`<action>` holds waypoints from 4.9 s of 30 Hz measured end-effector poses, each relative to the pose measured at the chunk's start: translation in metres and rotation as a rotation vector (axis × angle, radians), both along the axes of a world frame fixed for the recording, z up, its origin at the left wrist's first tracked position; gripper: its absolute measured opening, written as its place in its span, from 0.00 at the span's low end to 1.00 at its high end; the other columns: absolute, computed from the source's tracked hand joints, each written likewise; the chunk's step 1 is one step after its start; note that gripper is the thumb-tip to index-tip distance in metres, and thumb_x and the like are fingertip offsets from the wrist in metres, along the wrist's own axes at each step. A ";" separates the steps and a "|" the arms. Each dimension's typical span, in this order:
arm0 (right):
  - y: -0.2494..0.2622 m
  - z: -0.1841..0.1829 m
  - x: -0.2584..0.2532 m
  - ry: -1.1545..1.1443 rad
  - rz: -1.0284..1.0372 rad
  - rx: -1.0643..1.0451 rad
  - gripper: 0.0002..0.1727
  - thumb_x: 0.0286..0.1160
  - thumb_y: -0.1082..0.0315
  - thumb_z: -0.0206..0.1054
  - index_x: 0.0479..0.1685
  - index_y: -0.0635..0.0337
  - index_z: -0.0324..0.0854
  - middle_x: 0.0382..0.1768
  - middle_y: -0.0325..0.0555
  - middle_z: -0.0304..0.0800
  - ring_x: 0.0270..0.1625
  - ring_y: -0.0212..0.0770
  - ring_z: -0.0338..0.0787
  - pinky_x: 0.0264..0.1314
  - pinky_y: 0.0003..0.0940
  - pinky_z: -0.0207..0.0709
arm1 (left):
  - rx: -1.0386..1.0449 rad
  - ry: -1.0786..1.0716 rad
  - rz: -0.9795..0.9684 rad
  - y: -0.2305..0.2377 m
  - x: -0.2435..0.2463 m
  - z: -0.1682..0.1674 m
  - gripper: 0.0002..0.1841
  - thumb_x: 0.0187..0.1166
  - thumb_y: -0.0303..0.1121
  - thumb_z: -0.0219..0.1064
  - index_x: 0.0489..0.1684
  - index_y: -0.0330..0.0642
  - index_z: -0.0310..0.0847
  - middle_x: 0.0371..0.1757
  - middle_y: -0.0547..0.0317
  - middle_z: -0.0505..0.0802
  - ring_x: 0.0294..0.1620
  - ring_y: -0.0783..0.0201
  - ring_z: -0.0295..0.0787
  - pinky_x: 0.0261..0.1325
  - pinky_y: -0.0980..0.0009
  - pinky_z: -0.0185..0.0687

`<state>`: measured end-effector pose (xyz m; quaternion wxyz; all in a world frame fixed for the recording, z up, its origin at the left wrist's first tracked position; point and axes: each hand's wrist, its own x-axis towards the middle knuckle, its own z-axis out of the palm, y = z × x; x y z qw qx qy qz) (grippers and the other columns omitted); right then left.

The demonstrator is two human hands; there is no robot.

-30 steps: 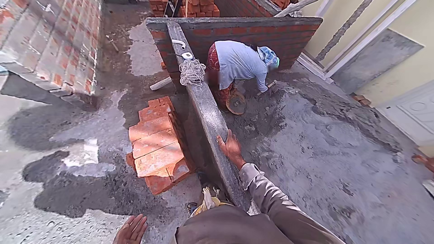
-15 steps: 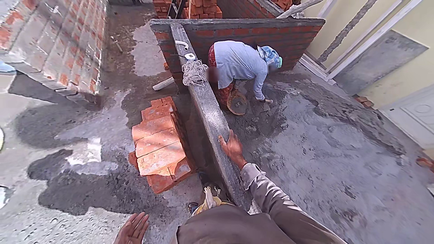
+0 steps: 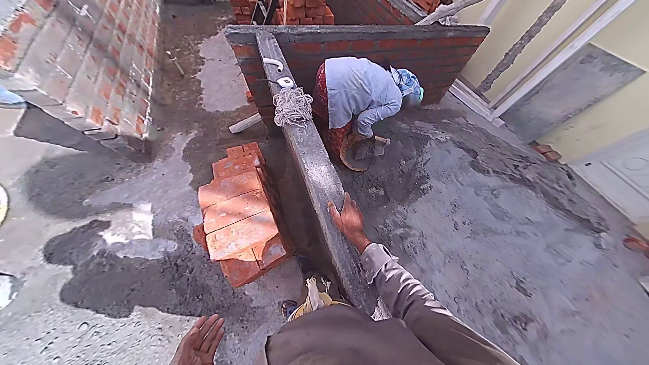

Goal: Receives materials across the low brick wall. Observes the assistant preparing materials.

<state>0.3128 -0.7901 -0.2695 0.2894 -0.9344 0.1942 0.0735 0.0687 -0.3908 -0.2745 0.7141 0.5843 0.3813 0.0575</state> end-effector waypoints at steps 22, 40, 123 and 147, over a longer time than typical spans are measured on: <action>-0.001 0.001 0.000 0.004 0.002 -0.001 0.54 0.73 0.22 0.47 0.93 0.51 0.57 0.74 0.55 0.82 0.69 0.54 0.87 0.65 0.55 0.82 | 0.002 0.008 -0.013 0.001 0.005 -0.004 0.24 0.95 0.45 0.41 0.77 0.40 0.68 0.60 0.53 0.92 0.53 0.61 0.95 0.56 0.62 0.91; 0.000 0.001 0.000 0.006 -0.001 0.005 0.54 0.73 0.22 0.48 0.93 0.51 0.56 0.75 0.56 0.81 0.70 0.54 0.86 0.67 0.54 0.81 | 0.009 0.012 0.003 -0.002 0.003 0.000 0.24 0.95 0.45 0.41 0.77 0.39 0.68 0.60 0.53 0.92 0.53 0.61 0.95 0.56 0.63 0.90; 0.000 -0.004 0.000 -0.030 -0.005 0.003 0.54 0.72 0.21 0.48 0.92 0.51 0.59 0.73 0.55 0.83 0.69 0.53 0.87 0.65 0.54 0.82 | 0.020 0.020 0.004 -0.003 0.007 0.001 0.24 0.95 0.45 0.38 0.76 0.40 0.69 0.58 0.54 0.93 0.51 0.61 0.95 0.55 0.64 0.91; 0.000 -0.004 0.001 -0.025 -0.008 0.005 0.55 0.71 0.21 0.48 0.92 0.51 0.59 0.73 0.54 0.83 0.68 0.53 0.88 0.64 0.53 0.83 | 0.028 0.020 -0.004 -0.002 0.004 -0.001 0.25 0.95 0.46 0.40 0.77 0.39 0.69 0.61 0.52 0.92 0.54 0.59 0.95 0.58 0.61 0.90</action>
